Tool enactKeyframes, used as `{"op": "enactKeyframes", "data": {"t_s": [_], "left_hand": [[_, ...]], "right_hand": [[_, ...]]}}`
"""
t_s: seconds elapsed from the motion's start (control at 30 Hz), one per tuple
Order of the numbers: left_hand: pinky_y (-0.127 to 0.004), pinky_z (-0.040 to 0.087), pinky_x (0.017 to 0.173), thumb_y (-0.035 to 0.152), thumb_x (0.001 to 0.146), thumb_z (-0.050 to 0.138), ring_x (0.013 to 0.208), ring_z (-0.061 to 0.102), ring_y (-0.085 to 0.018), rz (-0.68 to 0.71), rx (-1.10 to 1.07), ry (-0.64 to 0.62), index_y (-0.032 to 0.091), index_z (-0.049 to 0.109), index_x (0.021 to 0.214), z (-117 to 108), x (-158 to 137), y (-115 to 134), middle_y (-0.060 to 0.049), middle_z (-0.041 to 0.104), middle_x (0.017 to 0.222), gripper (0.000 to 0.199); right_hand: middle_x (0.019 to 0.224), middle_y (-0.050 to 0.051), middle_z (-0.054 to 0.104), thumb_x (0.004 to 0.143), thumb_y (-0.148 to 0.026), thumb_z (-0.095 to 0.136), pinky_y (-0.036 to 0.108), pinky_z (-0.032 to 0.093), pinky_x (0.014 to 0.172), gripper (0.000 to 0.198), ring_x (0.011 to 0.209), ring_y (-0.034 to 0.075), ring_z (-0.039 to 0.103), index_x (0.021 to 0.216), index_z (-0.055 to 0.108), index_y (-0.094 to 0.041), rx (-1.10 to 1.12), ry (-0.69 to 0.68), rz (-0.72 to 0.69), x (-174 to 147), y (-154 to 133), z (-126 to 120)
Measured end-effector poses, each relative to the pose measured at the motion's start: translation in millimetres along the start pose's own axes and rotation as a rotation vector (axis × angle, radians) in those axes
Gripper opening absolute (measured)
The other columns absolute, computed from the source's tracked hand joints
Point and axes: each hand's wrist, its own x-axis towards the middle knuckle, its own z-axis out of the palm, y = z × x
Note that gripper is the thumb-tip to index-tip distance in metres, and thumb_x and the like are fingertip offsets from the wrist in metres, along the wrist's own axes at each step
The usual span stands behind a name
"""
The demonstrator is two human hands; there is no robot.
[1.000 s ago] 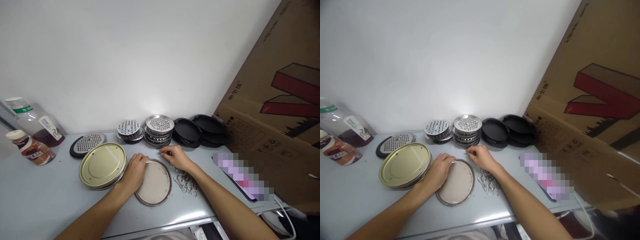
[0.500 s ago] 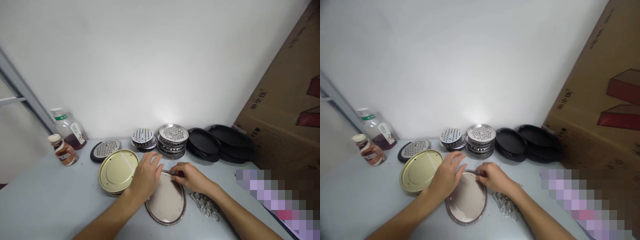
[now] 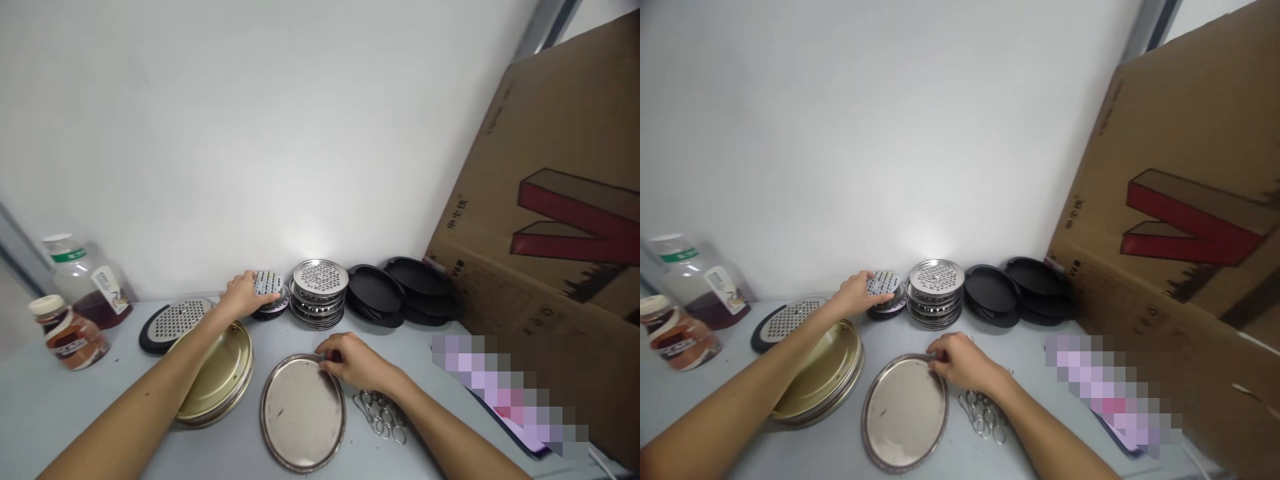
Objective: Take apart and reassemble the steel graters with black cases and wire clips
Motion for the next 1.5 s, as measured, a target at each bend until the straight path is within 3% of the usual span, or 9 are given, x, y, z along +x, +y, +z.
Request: {"op": "enactKeyframes", "data": {"t_s": [0.13,0.23,0.37,0.47,0.63,0.77,1.03,1.23,1.5], "left_hand": [[-0.049,0.044,0.088,0.071,0.069,0.062,0.118,0.052,-0.043,0.012,0.021,0.023,0.012,0.042,0.133,-5.0,0.9,6.8,-0.024,0.056,0.129,0.089],[-0.059,0.037,0.097,0.067,0.070,0.065,0.124,0.045,-0.045,0.036,0.064,0.071,0.015,0.033,0.142,-19.1,-9.2,12.7,-0.024,0.051,0.135,0.094],[-0.052,0.030,0.109,0.062,0.072,0.068,0.133,0.037,-0.039,0.288,0.061,0.137,0.016,0.035,0.143,-36.9,-58.2,26.1,-0.019,0.046,0.141,0.091],[-0.044,0.034,0.111,0.061,0.072,0.070,0.137,0.036,-0.032,0.428,-0.084,-0.041,0.023,0.036,0.145,-28.2,-111.6,35.5,-0.012,0.040,0.148,0.089],[-0.047,0.029,0.116,0.053,0.064,0.080,0.144,0.027,-0.032,0.419,-0.171,-0.339,0.025,0.040,0.145,18.9,-161.7,30.2,-0.011,0.032,0.155,0.095],[-0.048,0.025,0.118,0.054,0.064,0.081,0.148,0.017,-0.031,0.456,-0.179,-0.396,0.028,0.043,0.143,39.9,-161.7,17.2,-0.008,0.026,0.159,0.091],[-0.056,0.019,0.118,0.063,0.065,0.077,0.149,0.002,-0.034,0.471,-0.263,-0.498,0.035,0.040,0.145,50.9,-161.8,2.7,-0.002,0.017,0.163,0.092],[-0.052,0.023,0.118,0.057,0.072,0.075,0.148,0.010,-0.031,0.481,-0.300,-0.470,0.040,0.043,0.142,52.1,-160.6,-0.7,0.003,0.027,0.159,0.079],[-0.051,0.025,0.117,0.053,0.063,0.084,0.143,0.021,-0.031,0.532,-0.304,-0.458,0.043,0.050,0.137,49.5,-158.4,2.9,0.003,0.039,0.154,0.082]], "right_hand": [[0.077,0.001,0.071,0.082,-0.026,0.065,0.021,0.042,0.060,0.023,0.065,0.013,0.060,0.102,0.074,-0.020,-0.001,-0.003,0.000,1.1,2.1,-0.2],[0.076,0.001,0.071,0.083,-0.027,0.065,0.021,0.042,0.061,0.022,0.065,0.013,0.060,0.101,0.074,-0.020,0.021,-0.010,-0.002,1.5,4.0,-1.8],[0.079,0.002,0.072,0.086,-0.025,0.061,0.021,0.044,0.064,0.022,0.067,0.014,0.062,0.103,0.074,-0.018,0.056,-0.001,-0.012,3.6,7.0,-6.5],[0.075,0.003,0.071,0.086,-0.023,0.060,0.022,0.044,0.064,0.022,0.066,0.014,0.062,0.101,0.074,-0.016,0.056,0.024,-0.008,5.3,9.1,-10.9],[0.074,0.004,0.071,0.088,-0.026,0.059,0.024,0.044,0.063,0.024,0.065,0.015,0.062,0.102,0.073,-0.014,0.038,0.078,0.026,5.4,13.8,-17.5],[0.076,0.005,0.071,0.086,-0.028,0.062,0.024,0.044,0.064,0.024,0.067,0.016,0.062,0.102,0.074,-0.015,0.023,0.078,0.040,4.2,15.6,-19.6],[0.084,0.006,0.074,0.086,-0.023,0.060,0.024,0.045,0.068,0.024,0.073,0.017,0.065,0.104,0.074,-0.016,-0.067,0.066,0.066,1.1,18.2,-28.8],[0.082,0.007,0.074,0.081,-0.017,0.059,0.025,0.044,0.068,0.022,0.072,0.019,0.066,0.094,0.076,-0.016,-0.187,0.073,0.133,-2.3,30.9,-41.5],[0.082,0.010,0.075,0.080,-0.016,0.058,0.025,0.042,0.066,0.022,0.074,0.021,0.067,0.092,0.076,-0.015,-0.260,0.075,0.171,-2.3,32.0,-37.5]]}}
